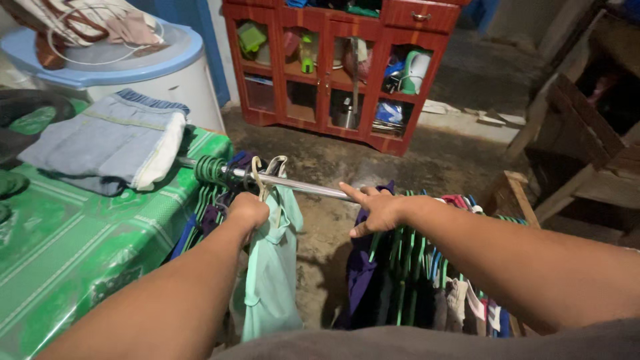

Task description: The person hangs a pair of beige shorts on a hanger and places it on a clothes rack. Then, the person picks up a light green t-shirt from a laundry basket, puts it on a hanger, and hangs it on the rack. Finally, the person gathers a pile of folded clothes from a table and places them into the laundry basket.

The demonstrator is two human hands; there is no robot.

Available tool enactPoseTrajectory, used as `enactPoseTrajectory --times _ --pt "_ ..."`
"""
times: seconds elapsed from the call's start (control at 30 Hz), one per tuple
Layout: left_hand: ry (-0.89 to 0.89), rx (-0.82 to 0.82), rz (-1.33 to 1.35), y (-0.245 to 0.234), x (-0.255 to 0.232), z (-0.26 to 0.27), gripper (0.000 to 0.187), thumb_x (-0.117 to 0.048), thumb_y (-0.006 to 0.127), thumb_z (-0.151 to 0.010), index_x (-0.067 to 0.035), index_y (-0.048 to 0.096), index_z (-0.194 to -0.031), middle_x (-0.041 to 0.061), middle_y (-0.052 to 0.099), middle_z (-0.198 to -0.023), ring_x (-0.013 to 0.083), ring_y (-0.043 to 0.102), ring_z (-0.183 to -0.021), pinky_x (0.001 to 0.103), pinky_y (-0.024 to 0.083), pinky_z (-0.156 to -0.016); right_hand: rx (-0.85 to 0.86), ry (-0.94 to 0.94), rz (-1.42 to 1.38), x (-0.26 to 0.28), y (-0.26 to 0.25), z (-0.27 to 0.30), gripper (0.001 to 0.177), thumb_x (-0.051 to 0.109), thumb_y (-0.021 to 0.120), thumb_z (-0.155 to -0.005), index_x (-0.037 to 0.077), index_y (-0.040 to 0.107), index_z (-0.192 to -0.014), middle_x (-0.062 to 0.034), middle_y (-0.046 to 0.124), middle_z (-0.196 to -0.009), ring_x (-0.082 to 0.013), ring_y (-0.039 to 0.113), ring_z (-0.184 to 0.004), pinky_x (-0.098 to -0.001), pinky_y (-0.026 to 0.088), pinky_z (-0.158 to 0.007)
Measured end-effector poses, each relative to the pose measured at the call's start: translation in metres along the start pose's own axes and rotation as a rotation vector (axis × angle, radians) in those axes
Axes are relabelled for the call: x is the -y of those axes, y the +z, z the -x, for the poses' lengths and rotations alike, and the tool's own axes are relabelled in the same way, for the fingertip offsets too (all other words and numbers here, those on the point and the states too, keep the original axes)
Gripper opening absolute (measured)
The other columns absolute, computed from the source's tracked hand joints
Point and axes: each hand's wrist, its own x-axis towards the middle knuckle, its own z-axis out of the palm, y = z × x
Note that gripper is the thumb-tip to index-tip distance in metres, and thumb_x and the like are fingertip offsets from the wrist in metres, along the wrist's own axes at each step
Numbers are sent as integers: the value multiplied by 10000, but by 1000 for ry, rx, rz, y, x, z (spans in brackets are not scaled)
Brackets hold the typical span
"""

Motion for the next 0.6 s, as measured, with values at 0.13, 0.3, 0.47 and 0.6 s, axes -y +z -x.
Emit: enactPoseTrajectory --times 0.13,0.3,0.47,0.6 --pt "-6 38 21 9 5 -9 329 -166 627 -815 -29 781 -1071 243 724 -1176 412 688 -1141 465 540 -978 33 53 17 11 -7 13 1246 634 779 -734 483 -97 -1608 -83 113 -1719 -427 179 -1549 -652 222 -1200" --pt "40 66 -11 33 25 -30 350 -150 617 -809 24 765 -1073 267 714 -1156 421 678 -1137 455 544 -959 36 65 13 16 -9 20 1256 635 776 -732 485 -110 -1610 -90 131 -1711 -426 172 -1552 -644 229 -1202" --pt "76 111 -70 49 36 -45 355 -126 578 -811 46 751 -1069 284 726 -1128 414 702 -1106 444 558 -929 40 60 8 15 -10 21 1262 632 785 -735 474 -114 -1606 -91 105 -1714 -414 129 -1565 -634 218 -1210" --pt "134 129 -109 47 36 -44 343 -123 594 -800 49 759 -1048 278 734 -1096 406 712 -1076 431 556 -927 46 61 -19 16 -9 21 1268 623 793 -730 472 -111 -1606 -91 92 -1716 -416 105 -1566 -628 215 -1213"
